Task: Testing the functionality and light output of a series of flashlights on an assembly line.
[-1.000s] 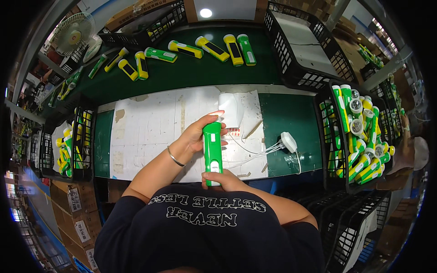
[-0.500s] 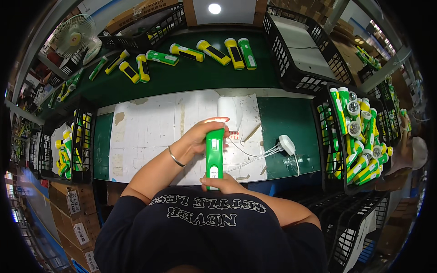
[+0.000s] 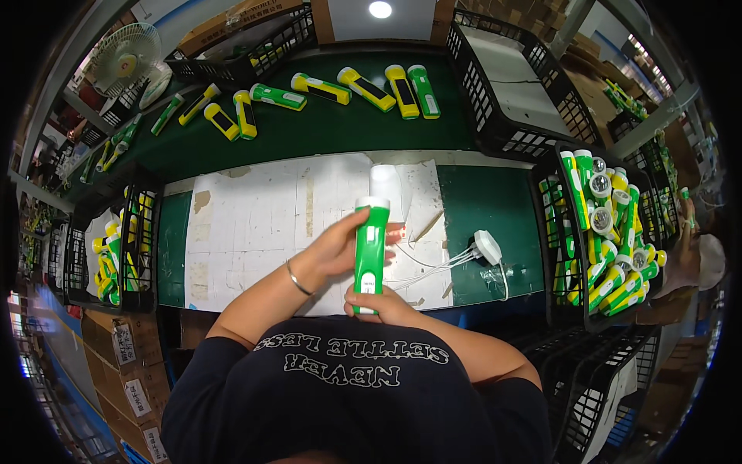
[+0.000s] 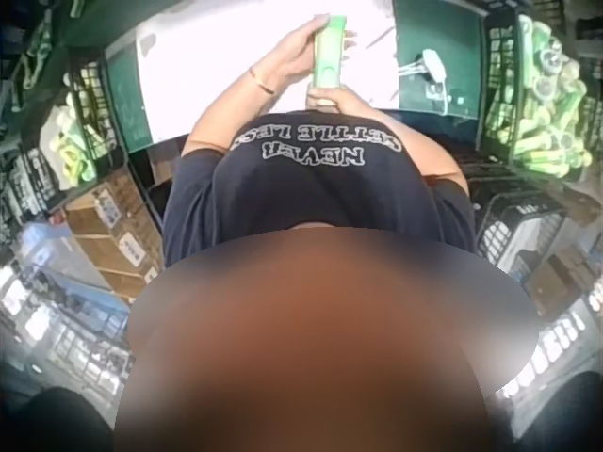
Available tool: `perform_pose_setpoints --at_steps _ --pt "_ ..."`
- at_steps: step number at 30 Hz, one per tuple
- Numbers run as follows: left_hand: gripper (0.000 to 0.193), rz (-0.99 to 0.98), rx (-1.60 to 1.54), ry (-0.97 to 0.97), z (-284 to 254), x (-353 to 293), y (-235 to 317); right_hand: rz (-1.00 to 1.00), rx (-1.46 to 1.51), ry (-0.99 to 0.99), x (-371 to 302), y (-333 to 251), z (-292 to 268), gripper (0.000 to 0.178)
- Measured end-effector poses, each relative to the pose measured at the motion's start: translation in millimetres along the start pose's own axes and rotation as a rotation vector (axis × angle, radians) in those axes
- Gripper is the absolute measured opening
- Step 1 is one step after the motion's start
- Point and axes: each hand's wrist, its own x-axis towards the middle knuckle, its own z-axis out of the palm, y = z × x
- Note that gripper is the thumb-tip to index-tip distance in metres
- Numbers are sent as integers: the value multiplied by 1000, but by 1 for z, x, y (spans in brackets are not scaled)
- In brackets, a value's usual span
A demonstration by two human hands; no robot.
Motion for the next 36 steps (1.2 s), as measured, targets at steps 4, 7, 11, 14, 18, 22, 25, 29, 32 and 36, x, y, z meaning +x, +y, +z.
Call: perform_pose_setpoints --at_steps 4,7,11,14,18,22,25,29,32,36 --pt "40 100 338 203 16 -24 -23 44 -84 -39 5 -10 -2 27" --pt "32 179 202 410 17 -23 -15 -1 -242 -51 10 -10 -17 44" --pt "27 344 321 397 20 -29 8 -296 -545 330 6 -38 -29 45" --pt "24 377 350 308 26 -35 14 -826 -1298 429 -5 -66 -8 22" --pt "23 445 563 303 21 -32 5 -837 -1931 545 -8 -74 22 15" --pt "36 538 686 288 14 -32 -3 -724 -2130 544 0 -63 25 14" --pt "52 543 674 269 -5 -34 2 -860 -1997 332 -8 -62 23 20" --pt "58 569 476 284 -5 -38 21 -695 -1926 -208 -18 -46 22 27" --pt "64 675 535 270 8 -37 24 -927 -1703 117 -14 -55 29 24" --pt "67 692 554 179 12 -37 23 -1181 -1647 51 -2 -55 26 22"
